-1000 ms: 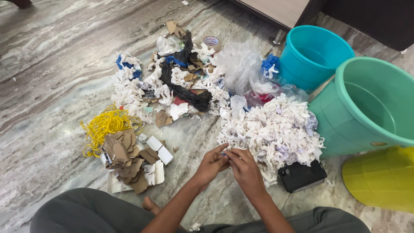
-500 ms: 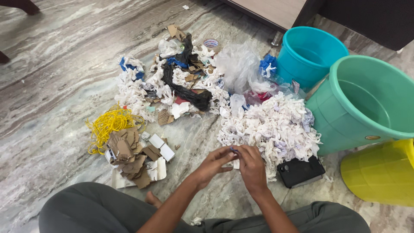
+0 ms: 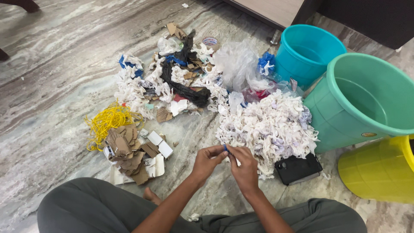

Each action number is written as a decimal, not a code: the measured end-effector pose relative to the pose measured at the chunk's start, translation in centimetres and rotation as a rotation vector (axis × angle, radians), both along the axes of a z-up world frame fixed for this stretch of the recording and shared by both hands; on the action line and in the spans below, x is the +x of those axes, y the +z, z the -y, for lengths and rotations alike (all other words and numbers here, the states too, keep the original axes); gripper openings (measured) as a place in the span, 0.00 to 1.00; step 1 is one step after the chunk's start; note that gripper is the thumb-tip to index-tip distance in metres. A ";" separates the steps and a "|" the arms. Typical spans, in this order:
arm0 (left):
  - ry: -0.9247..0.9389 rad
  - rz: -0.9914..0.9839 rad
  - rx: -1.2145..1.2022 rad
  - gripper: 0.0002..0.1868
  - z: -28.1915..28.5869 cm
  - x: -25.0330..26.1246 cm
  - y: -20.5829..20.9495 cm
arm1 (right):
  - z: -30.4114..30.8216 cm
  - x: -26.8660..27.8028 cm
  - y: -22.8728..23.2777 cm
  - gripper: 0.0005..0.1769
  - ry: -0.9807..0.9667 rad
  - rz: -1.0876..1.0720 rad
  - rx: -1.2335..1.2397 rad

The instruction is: The person sits on the floor and sorts a pile of mixed waste by hand. They separate shredded paper, cardboard pieces, plastic bags, and yellow plastic ties into distinct piles on the floor.

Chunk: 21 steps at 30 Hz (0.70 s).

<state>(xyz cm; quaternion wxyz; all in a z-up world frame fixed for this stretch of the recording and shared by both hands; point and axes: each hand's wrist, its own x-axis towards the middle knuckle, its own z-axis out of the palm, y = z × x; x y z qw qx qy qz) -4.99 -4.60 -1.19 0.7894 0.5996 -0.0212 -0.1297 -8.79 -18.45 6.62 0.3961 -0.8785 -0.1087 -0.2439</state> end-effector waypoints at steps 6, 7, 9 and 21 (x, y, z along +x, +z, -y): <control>0.025 0.259 0.281 0.13 -0.7 0.3 0.7 | 0.4 0.0 1.3 0.25 -0.023 -0.292 0.002; -0.006 0.261 0.319 0.13 -1.1 0.4 1.0 | 0.7 0.0 1.6 0.26 -0.037 -0.316 -0.042; -0.061 0.293 0.398 0.12 -1.6 0.5 1.5 | 1.2 0.4 1.9 0.28 0.013 -0.306 -0.025; -0.254 0.201 0.200 0.15 -2.7 2.4 2.8 | 0.8 0.6 2.5 0.18 0.207 0.000 0.037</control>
